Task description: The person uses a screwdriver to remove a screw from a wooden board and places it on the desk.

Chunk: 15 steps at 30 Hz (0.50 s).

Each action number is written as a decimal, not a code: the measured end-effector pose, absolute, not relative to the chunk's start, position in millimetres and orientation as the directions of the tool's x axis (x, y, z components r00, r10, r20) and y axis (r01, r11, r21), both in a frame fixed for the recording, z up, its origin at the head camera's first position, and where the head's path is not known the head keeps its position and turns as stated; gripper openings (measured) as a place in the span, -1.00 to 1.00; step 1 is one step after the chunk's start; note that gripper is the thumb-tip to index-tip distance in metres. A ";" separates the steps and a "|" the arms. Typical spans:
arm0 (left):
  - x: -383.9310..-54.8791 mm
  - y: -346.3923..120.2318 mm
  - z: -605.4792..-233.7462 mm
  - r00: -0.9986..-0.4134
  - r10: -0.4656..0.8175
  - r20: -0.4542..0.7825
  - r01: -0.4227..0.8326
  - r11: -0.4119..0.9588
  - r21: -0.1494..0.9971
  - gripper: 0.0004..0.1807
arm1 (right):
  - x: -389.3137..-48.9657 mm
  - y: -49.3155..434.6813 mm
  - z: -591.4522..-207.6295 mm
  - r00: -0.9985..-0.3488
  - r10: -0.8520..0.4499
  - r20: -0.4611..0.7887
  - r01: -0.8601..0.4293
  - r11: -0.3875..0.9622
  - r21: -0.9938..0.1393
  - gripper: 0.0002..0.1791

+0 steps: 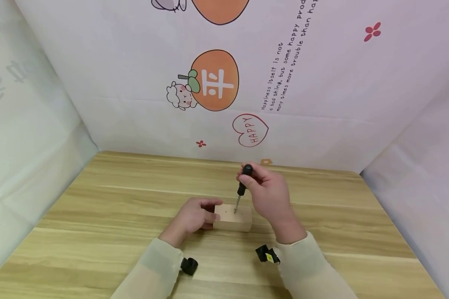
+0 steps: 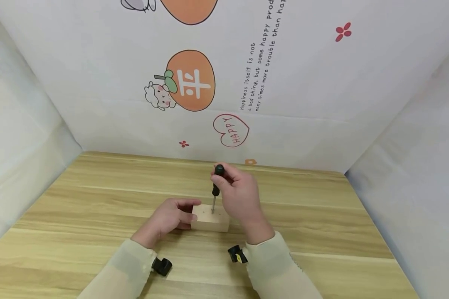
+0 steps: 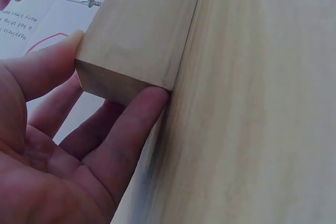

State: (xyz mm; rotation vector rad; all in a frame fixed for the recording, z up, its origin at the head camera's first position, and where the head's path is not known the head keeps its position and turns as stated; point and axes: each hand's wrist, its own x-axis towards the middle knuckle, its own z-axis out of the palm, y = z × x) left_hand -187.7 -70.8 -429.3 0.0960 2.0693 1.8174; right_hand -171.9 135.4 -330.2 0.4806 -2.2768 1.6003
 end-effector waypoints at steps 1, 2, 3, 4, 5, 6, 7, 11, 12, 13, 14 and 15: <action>-187.7 -71.5 -429.1 -0.923 0.302 -0.239 -0.199 0.157 0.967 -0.52 | -172.1 134.2 -330.9 -0.892 -0.074 0.446 -0.444 0.330 -0.833 -0.75; -187.6 -72.1 -428.9 -0.922 0.307 -0.238 -0.199 0.154 0.968 -0.52 | -172.5 133.6 -331.7 -0.887 -0.073 0.456 -0.454 0.319 -0.832 -0.71; -187.5 -72.8 -428.8 -0.920 0.311 -0.237 -0.198 0.152 0.968 -0.51 | -173.3 133.5 -332.7 -0.880 -0.083 0.467 -0.469 0.301 -0.831 -0.66; -187.6 -72.6 -428.7 -0.918 0.318 -0.236 -0.197 0.151 0.969 -0.51 | -174.4 134.6 -333.6 -0.871 -0.105 0.480 -0.490 0.273 -0.828 -0.62; -187.8 -72.5 -428.5 -0.917 0.321 -0.237 -0.198 0.150 0.969 -0.51 | -175.4 136.3 -334.7 -0.861 -0.134 0.491 -0.509 0.248 -0.824 -0.59; -188.1 -72.3 -428.5 -0.915 0.326 -0.237 -0.198 0.149 0.969 -0.51 | -176.7 138.1 -335.8 -0.848 -0.168 0.502 -0.529 0.215 -0.821 -0.55; -188.4 -72.2 -428.4 -0.915 0.327 -0.238 -0.198 0.149 0.969 -0.51 | -178.2 140.0 -336.8 -0.835 -0.208 0.509 -0.543 0.168 -0.823 -0.52; -188.8 -72.1 -428.4 -0.914 0.328 -0.239 -0.198 0.152 0.968 -0.51 | -183.1 146.7 -336.6 -0.795 -0.343 0.501 -0.542 0.032 -0.840 -0.55; -189.0 -72.2 -428.6 -0.914 0.328 -0.238 -0.198 0.151 0.968 -0.51 | -184.4 147.9 -335.8 -0.786 -0.370 0.496 -0.534 0.002 -0.845 -0.55; -189.1 -72.4 -428.8 -0.914 0.328 -0.238 -0.198 0.150 0.969 -0.51 | -185.5 149.1 -335.1 -0.778 -0.394 0.490 -0.528 -0.014 -0.849 -0.56; -189.3 -72.5 -429.1 -0.914 0.328 -0.238 -0.199 0.148 0.969 -0.51 | -186.5 150.1 -334.1 -0.772 -0.410 0.486 -0.526 -0.018 -0.851 -0.57; -189.4 -72.7 -429.4 -0.914 0.328 -0.239 -0.201 0.147 0.969 -0.51 | -187.7 151.1 -333.8 -0.769 -0.419 0.482 -0.524 -0.016 -0.851 -0.59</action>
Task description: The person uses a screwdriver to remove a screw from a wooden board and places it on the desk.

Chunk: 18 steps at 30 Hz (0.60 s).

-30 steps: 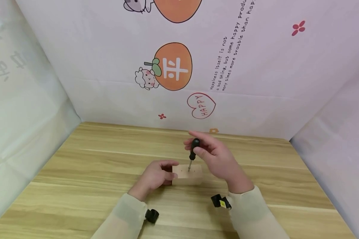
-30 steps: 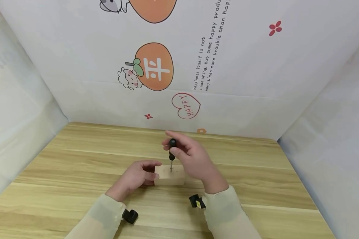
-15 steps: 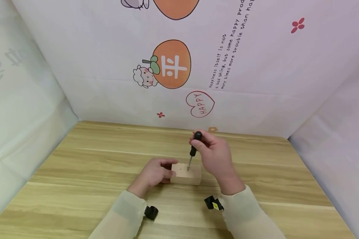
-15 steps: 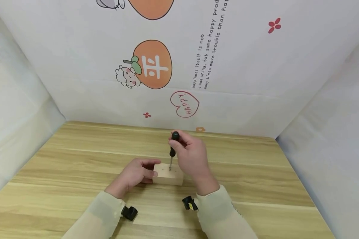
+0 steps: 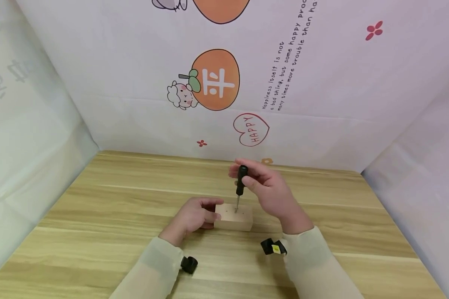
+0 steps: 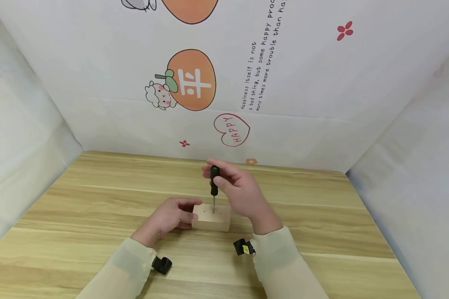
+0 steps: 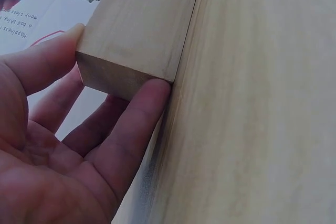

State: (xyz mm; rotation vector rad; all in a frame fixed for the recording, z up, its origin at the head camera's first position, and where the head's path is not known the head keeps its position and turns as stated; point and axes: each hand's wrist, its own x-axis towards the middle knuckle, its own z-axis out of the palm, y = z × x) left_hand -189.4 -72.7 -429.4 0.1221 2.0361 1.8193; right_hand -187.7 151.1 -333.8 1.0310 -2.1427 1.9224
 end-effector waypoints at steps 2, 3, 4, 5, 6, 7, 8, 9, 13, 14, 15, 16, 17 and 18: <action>-189.7 -73.2 -430.0 -0.914 0.328 -0.238 -0.201 0.144 0.969 -0.51 | -188.5 151.7 -332.7 -0.776 -0.418 0.473 -0.518 -0.007 -0.856 -0.62; -189.7 -73.5 -430.3 -0.915 0.327 -0.238 -0.201 0.142 0.969 -0.51 | -188.3 151.6 -332.2 -0.786 -0.409 0.464 -0.512 0.009 -0.859 -0.64; -189.7 -73.4 -430.5 -0.915 0.327 -0.237 -0.200 0.141 0.969 -0.50 | -187.9 151.3 -331.8 -0.799 -0.392 0.456 -0.505 0.026 -0.862 -0.66; -189.5 -73.4 -430.6 -0.915 0.327 -0.236 -0.200 0.141 0.970 -0.50 | -187.5 150.7 -331.6 -0.813 -0.371 0.448 -0.496 0.038 -0.868 -0.68; -189.5 -73.4 -430.8 -0.915 0.326 -0.236 -0.200 0.140 0.970 -0.50 | -186.8 149.8 -331.4 -0.828 -0.349 0.439 -0.483 0.048 -0.874 -0.69; -189.4 -73.5 -431.0 -0.916 0.325 -0.235 -0.200 0.139 0.970 -0.50 | -185.8 148.7 -331.3 -0.841 -0.328 0.430 -0.472 0.059 -0.879 -0.70; -189.2 -73.5 -431.2 -0.916 0.324 -0.236 -0.202 0.137 0.970 -0.50 | -185.1 147.5 -331.6 -0.852 -0.306 0.424 -0.464 0.068 -0.883 -0.71; -189.2 -73.6 -431.4 -0.916 0.323 -0.237 -0.204 0.134 0.970 -0.50 | -184.1 146.0 -331.7 -0.863 -0.283 0.418 -0.456 0.080 -0.887 -0.72; -189.1 -73.0 -432.1 -0.916 0.317 -0.244 -0.215 0.125 0.969 -0.50 | -180.4 140.7 -333.0 -0.895 -0.176 0.411 -0.435 0.127 -0.892 -0.71; -189.0 -72.8 -432.0 -0.916 0.317 -0.244 -0.216 0.122 0.969 -0.50 | -179.7 139.5 -333.3 -0.899 -0.145 0.413 -0.432 0.135 -0.892 -0.70; -189.0 -72.6 -432.0 -0.916 0.318 -0.244 -0.216 0.120 0.969 -0.50 | -179.1 138.4 -333.7 -0.900 -0.117 0.420 -0.434 0.142 -0.890 -0.69; -189.0 -72.3 -432.0 -0.916 0.320 -0.242 -0.215 0.118 0.969 -0.50 | -178.8 137.5 -333.9 -0.899 -0.092 0.428 -0.438 0.152 -0.886 -0.69; -189.0 -72.2 -431.9 -0.916 0.321 -0.241 -0.214 0.117 0.970 -0.50 | -178.6 136.8 -334.3 -0.894 -0.075 0.442 -0.448 0.158 -0.880 -0.68; -189.1 -72.1 -431.8 -0.916 0.323 -0.240 -0.213 0.117 0.970 -0.50 | -178.4 136.5 -334.5 -0.888 -0.070 0.454 -0.459 0.162 -0.874 -0.68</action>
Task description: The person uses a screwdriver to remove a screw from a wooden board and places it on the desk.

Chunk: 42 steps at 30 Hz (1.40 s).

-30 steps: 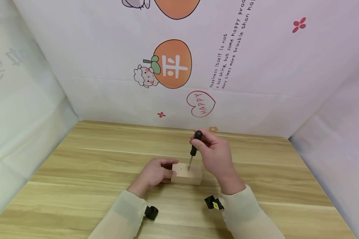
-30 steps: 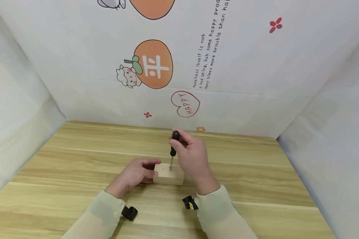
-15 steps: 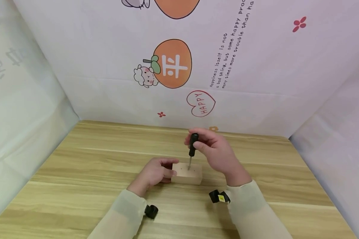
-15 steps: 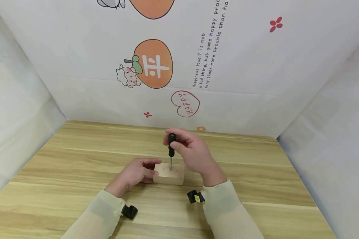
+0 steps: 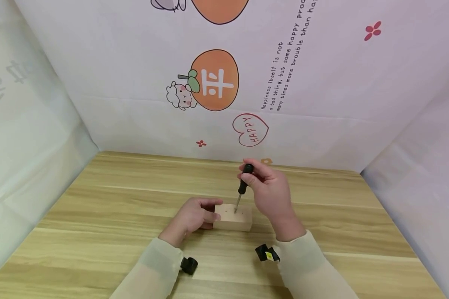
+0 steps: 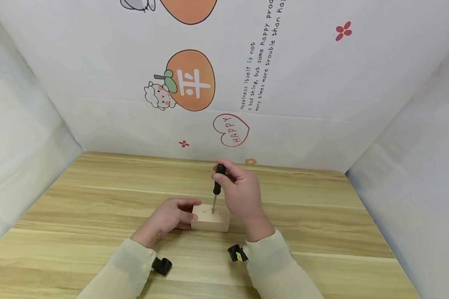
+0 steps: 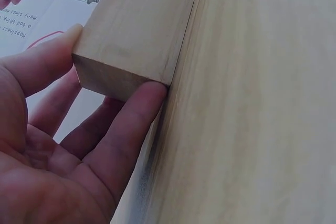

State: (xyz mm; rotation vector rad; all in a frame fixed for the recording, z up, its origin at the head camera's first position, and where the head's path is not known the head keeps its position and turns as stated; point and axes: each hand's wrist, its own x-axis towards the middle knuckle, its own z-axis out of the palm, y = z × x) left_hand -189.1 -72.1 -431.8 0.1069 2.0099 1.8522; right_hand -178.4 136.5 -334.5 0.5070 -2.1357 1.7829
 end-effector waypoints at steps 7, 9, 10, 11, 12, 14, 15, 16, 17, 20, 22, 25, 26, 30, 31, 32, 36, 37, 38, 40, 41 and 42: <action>-188.8 -73.3 -430.6 -0.914 0.327 -0.240 -0.212 0.119 0.970 -0.49 | -181.8 143.1 -333.6 -0.829 -0.293 0.476 -0.514 0.064 -0.856 -0.65; -188.5 -73.6 -430.0 -0.914 0.328 -0.240 -0.212 0.118 0.970 -0.49 | -185.1 146.8 -332.8 -0.801 -0.363 0.476 -0.513 0.005 -0.859 -0.64; -188.3 -73.8 -429.7 -0.914 0.329 -0.240 -0.212 0.118 0.970 -0.49 | -186.8 148.7 -332.6 -0.787 -0.392 0.477 -0.513 -0.013 -0.858 -0.64; -188.2 -74.0 -429.4 -0.914 0.329 -0.239 -0.211 0.119 0.970 -0.49 | -188.1 150.4 -332.2 -0.773 -0.419 0.476 -0.511 -0.031 -0.859 -0.63; -188.1 -74.2 -429.1 -0.913 0.329 -0.240 -0.211 0.120 0.970 -0.49 | -189.4 151.9 -331.9 -0.762 -0.441 0.474 -0.511 -0.040 -0.858 -0.63; -187.9 -74.4 -428.7 -0.913 0.330 -0.240 -0.211 0.123 0.970 -0.50 | -191.5 154.6 -330.9 -0.740 -0.480 0.472 -0.517 -0.045 -0.855 -0.59; -187.9 -74.5 -428.5 -0.913 0.330 -0.241 -0.211 0.125 0.970 -0.50 | -192.0 155.5 -330.2 -0.732 -0.494 0.470 -0.523 -0.035 -0.851 -0.56; -187.9 -74.6 -428.5 -0.913 0.330 -0.240 -0.210 0.126 0.970 -0.50 | -192.4 156.2 -329.5 -0.724 -0.506 0.469 -0.533 -0.022 -0.846 -0.55; -187.9 -74.7 -428.5 -0.913 0.331 -0.239 -0.208 0.127 0.970 -0.50 | -192.7 156.6 -329.1 -0.715 -0.517 0.469 -0.543 -0.012 -0.840 -0.54; -187.7 -74.7 -428.5 -0.913 0.333 -0.236 -0.204 0.129 0.971 -0.50 | -193.0 156.1 -328.2 -0.702 -0.539 0.466 -0.555 0.004 -0.832 -0.57; -187.6 -74.6 -428.5 -0.914 0.332 -0.234 -0.202 0.128 0.971 -0.50 | -192.8 155.2 -328.5 -0.702 -0.539 0.466 -0.556 0.006 -0.831 -0.63; -187.5 -74.3 -428.5 -0.915 0.330 -0.234 -0.203 0.127 0.971 -0.50 | -191.2 153.2 -329.1 -0.728 -0.508 0.461 -0.546 0.022 -0.838 -0.67; -187.5 -74.2 -428.6 -0.915 0.328 -0.234 -0.203 0.126 0.971 -0.50 | -190.3 152.4 -329.1 -0.741 -0.488 0.461 -0.542 0.031 -0.840 -0.69; -187.6 -73.7 -429.0 -0.917 0.323 -0.236 -0.206 0.122 0.971 -0.50 | -186.3 149.7 -328.9 -0.794 -0.408 0.451 -0.518 0.065 -0.853 -0.72; -187.7 -73.5 -429.2 -0.917 0.322 -0.237 -0.208 0.121 0.971 -0.50 | -185.3 149.0 -328.5 -0.803 -0.392 0.448 -0.512 0.072 -0.856 -0.72; -187.9 -73.4 -429.5 -0.917 0.319 -0.238 -0.210 0.121 0.970 -0.50 | -184.4 148.4 -328.3 -0.811 -0.378 0.446 -0.508 0.077 -0.858 -0.72; -188.2 -72.9 -430.3 -0.918 0.316 -0.242 -0.216 0.116 0.970 -0.50 | -180.0 145.7 -327.2 -0.845 -0.311 0.434 -0.486 0.111 -0.867 -0.73; -188.3 -72.8 -430.4 -0.917 0.316 -0.242 -0.217 0.114 0.970 -0.50 | -178.9 144.7 -327.1 -0.858 -0.286 0.426 -0.473 0.116 -0.874 -0.73; -188.3 -72.7 -430.4 -0.917 0.316 -0.243 -0.218 0.112 0.970 -0.50 | -177.6 143.3 -326.8 -0.871 -0.258 0.419 -0.459 0.119 -0.881 -0.72; -188.2 -72.6 -430.2 -0.917 0.317 -0.244 -0.221 0.109 0.969 -0.50 | -175.0 139.8 -326.3 -0.891 -0.195 0.409 -0.438 0.137 -0.889 -0.72; -188.2 -72.5 -429.9 -0.916 0.316 -0.245 -0.222 0.109 0.969 -0.50 | -173.9 137.8 -326.3 -0.897 -0.163 0.410 -0.434 0.154 -0.888 -0.72; -188.1 -72.3 -429.6 -0.916 0.317 -0.245 -0.221 0.110 0.969 -0.50 | -172.8 135.9 -326.3 -0.900 -0.131 0.415 -0.434 0.183 -0.882 -0.72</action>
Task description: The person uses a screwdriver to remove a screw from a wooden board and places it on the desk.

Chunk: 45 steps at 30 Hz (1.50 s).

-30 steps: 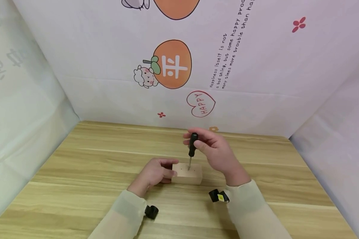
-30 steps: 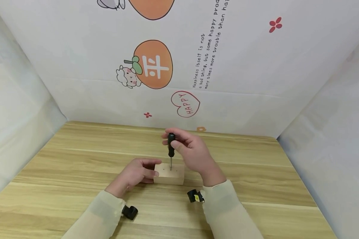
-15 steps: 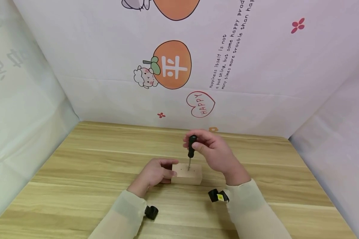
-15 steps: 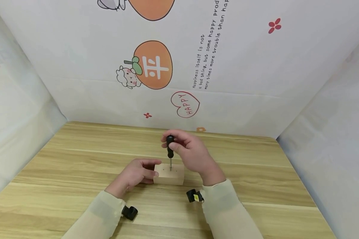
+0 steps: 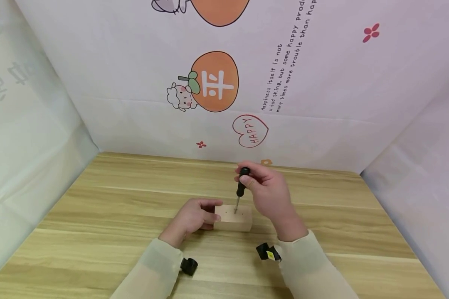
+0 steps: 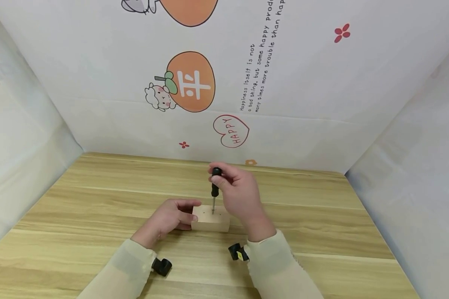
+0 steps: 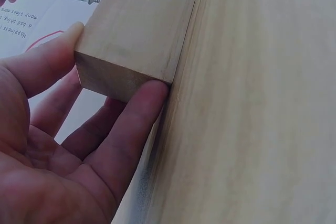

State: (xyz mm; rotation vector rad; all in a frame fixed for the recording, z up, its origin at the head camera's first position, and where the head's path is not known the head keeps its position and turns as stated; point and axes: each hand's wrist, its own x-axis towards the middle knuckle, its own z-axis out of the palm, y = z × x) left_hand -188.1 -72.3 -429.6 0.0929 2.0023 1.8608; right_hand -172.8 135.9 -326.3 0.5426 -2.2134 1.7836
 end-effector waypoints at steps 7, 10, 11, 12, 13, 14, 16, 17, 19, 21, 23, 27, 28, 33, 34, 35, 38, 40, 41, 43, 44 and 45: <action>-187.7 -72.3 -427.4 -0.916 0.317 -0.246 -0.217 0.124 0.968 -0.49 | -168.6 129.7 -325.0 -0.883 -0.079 0.462 -0.460 0.332 -0.823 -0.74; -187.5 -72.8 -426.4 -0.918 0.310 -0.246 -0.215 0.132 0.968 -0.50 | -171.9 133.7 -324.5 -0.868 -0.210 0.451 -0.495 0.283 -0.822 -0.71; -187.4 -73.0 -426.4 -0.919 0.310 -0.246 -0.215 0.131 0.968 -0.50 | -174.2 135.7 -325.4 -0.856 -0.261 0.446 -0.507 0.250 -0.825 -0.68; -187.4 -73.4 -426.9 -0.918 0.311 -0.245 -0.213 0.132 0.968 -0.50 | -177.0 137.7 -326.7 -0.840 -0.313 0.444 -0.516 0.206 -0.831 -0.63; -187.4 -73.8 -427.4 -0.917 0.314 -0.244 -0.213 0.132 0.968 -0.50 | -179.5 139.5 -327.7 -0.826 -0.358 0.436 -0.514 0.159 -0.843 -0.56; -187.5 -74.2 -427.9 -0.917 0.318 -0.242 -0.211 0.130 0.969 -0.50 | -182.2 141.4 -329.0 -0.809 -0.398 0.431 -0.510 0.113 -0.853 -0.50; -187.5 -74.3 -428.8 -0.914 0.328 -0.239 -0.208 0.126 0.970 -0.50 | -187.1 145.3 -331.3 -0.775 -0.465 0.429 -0.505 0.045 -0.862 -0.42; -187.4 -74.1 -429.1 -0.913 0.332 -0.237 -0.206 0.125 0.971 -0.50 | -189.0 147.2 -332.1 -0.758 -0.490 0.430 -0.505 0.024 -0.863 -0.41; -187.3 -73.9 -429.0 -0.913 0.333 -0.236 -0.204 0.126 0.971 -0.50 | -191.7 149.6 -332.3 -0.736 -0.524 0.429 -0.504 0.002 -0.863 -0.46; -187.4 -73.8 -428.7 -0.914 0.331 -0.236 -0.205 0.126 0.971 -0.50 | -193.2 150.7 -331.9 -0.729 -0.533 0.430 -0.505 -0.006 -0.863 -0.55; -187.8 -73.8 -428.8 -0.914 0.327 -0.240 -0.209 0.126 0.970 -0.51 | -193.7 151.3 -331.4 -0.741 -0.518 0.427 -0.500 0.002 -0.866 -0.63; -188.4 -73.5 -428.8 -0.914 0.327 -0.240 -0.211 0.121 0.970 -0.51 | -192.3 151.0 -331.0 -0.794 -0.435 0.425 -0.488 0.038 -0.872 -0.69; -188.4 -73.4 -429.1 -0.914 0.327 -0.238 -0.210 0.121 0.970 -0.51 | -191.7 150.5 -331.1 -0.807 -0.411 0.423 -0.481 0.045 -0.875 -0.69; -188.6 -73.0 -430.0 -0.916 0.328 -0.233 -0.203 0.123 0.971 -0.51 | -186.3 144.5 -330.6 -0.862 -0.303 0.407 -0.450 0.088 -0.889 -0.67; -188.7 -73.0 -429.9 -0.916 0.327 -0.233 -0.203 0.124 0.971 -0.51 | -184.9 143.2 -330.7 -0.872 -0.276 0.404 -0.446 0.109 -0.888 -0.67; -188.9 -72.9 -430.0 -0.916 0.327 -0.233 -0.203 0.124 0.971 -0.51 | -183.6 141.9 -330.8 -0.879 -0.250 0.407 -0.446 0.126 -0.886 -0.67; -189.2 -72.9 -429.6 -0.915 0.328 -0.234 -0.203 0.125 0.971 -0.51 | -180.1 138.3 -331.5 -0.884 -0.172 0.435 -0.462 0.171 -0.870 -0.67; -189.2 -72.9 -429.0 -0.915 0.328 -0.234 -0.203 0.126 0.971 -0.51 | -178.5 136.5 -332.2 -0.875 -0.133 0.466 -0.484 0.197 -0.853 -0.67; -189.1 -72.9 -428.7 -0.915 0.327 -0.235 -0.203 0.129 0.971 -0.51 | -177.9 135.9 -332.4 -0.866 -0.120 0.485 -0.500 0.211 -0.840 -0.68; -188.8 -72.8 -427.9 -0.915 0.326 -0.237 -0.205 0.129 0.970 -0.51 | -176.8 134.5 -332.6 -0.851 -0.093 0.517 -0.521 0.266 -0.811 -0.69; -188.6 -72.8 -427.5 -0.915 0.325 -0.239 -0.207 0.130 0.970 -0.51 | -176.7 134.0 -332.7 -0.845 -0.083 0.529 -0.528 0.293 -0.797 -0.69; -188.4 -72.7 -427.2 -0.915 0.323 -0.241 -0.209 0.131 0.969 -0.51 | -176.5 133.4 -332.8 -0.840 -0.076 0.537 -0.531 0.313 -0.787 -0.68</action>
